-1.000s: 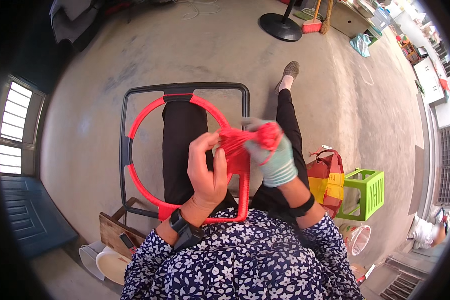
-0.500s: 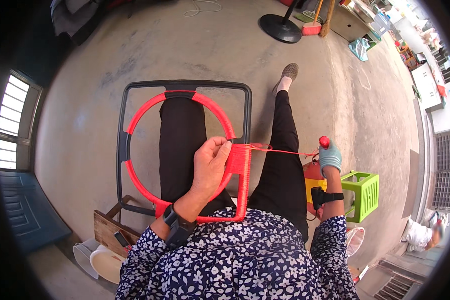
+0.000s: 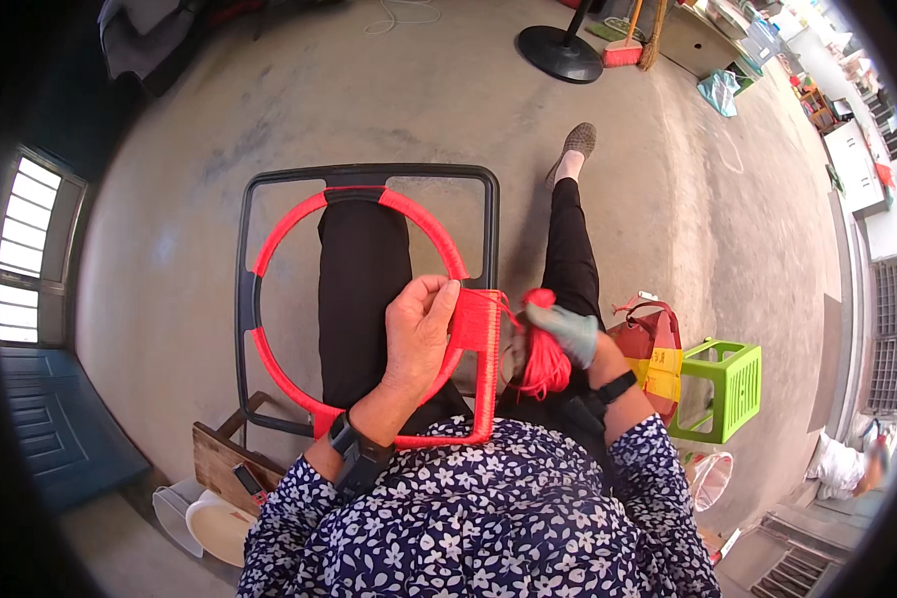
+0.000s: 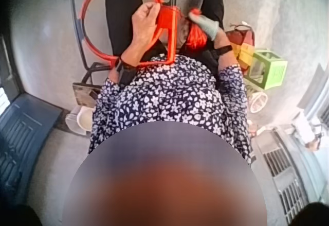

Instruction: The person is weaving a red plastic cord around a black and red chair frame.

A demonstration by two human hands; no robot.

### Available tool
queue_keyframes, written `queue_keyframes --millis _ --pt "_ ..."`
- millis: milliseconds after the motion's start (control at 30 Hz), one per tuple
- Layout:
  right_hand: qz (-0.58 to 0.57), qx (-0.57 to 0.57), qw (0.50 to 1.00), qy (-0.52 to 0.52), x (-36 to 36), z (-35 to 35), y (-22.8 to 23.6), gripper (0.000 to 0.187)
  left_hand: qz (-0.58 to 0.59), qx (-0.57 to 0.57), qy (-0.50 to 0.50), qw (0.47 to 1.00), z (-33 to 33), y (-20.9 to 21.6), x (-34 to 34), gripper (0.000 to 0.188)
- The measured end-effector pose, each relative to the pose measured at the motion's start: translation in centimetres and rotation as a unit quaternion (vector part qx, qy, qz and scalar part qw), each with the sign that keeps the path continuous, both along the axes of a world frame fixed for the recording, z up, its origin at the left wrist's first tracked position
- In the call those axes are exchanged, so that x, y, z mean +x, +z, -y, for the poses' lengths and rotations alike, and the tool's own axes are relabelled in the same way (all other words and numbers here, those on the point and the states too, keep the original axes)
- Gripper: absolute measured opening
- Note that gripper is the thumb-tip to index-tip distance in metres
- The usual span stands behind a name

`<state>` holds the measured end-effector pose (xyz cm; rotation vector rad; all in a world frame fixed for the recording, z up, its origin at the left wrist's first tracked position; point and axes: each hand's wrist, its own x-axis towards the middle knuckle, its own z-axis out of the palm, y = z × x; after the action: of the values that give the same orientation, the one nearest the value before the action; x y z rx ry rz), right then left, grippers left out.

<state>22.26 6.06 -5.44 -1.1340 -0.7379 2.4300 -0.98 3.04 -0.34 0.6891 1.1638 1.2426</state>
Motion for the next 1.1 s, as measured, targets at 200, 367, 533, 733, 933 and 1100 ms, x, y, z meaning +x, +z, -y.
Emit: queue_keyframes --millis 200,367,533,733,933,1100 --pt "-0.061 0.146 0.912 -0.379 4.7 -1.8 -0.2 0.021 0.016 -0.004 0.006 1.0 -0.1 0.0 0.2 0.015" --pt "-0.217 0.147 0.835 -0.484 5.5 -3.5 3.6 0.023 0.027 -0.013 -0.007 1.0 -0.1 0.0 -0.1 0.016" --pt "-0.192 0.074 0.861 -0.465 5.0 -2.1 2.9 0.02 -0.019 -0.019 -0.043 0.999 -0.2 -0.1 -0.4 0.021" --pt "-0.04 0.058 0.894 -0.442 6.5 0.1 -0.3 0.025 0.089 -0.114 -0.129 0.981 -0.2 0.9 -0.9 0.026" --pt "0.143 0.103 0.916 -0.361 7.2 -0.5 -4.0 0.02 0.157 -0.088 -0.124 0.976 0.0 0.8 -0.8 0.022" --pt "0.616 0.166 0.761 -0.114 7.7 -3.2 -0.6 0.047 0.064 -0.076 -0.099 0.99 0.2 0.7 -0.8 0.021"
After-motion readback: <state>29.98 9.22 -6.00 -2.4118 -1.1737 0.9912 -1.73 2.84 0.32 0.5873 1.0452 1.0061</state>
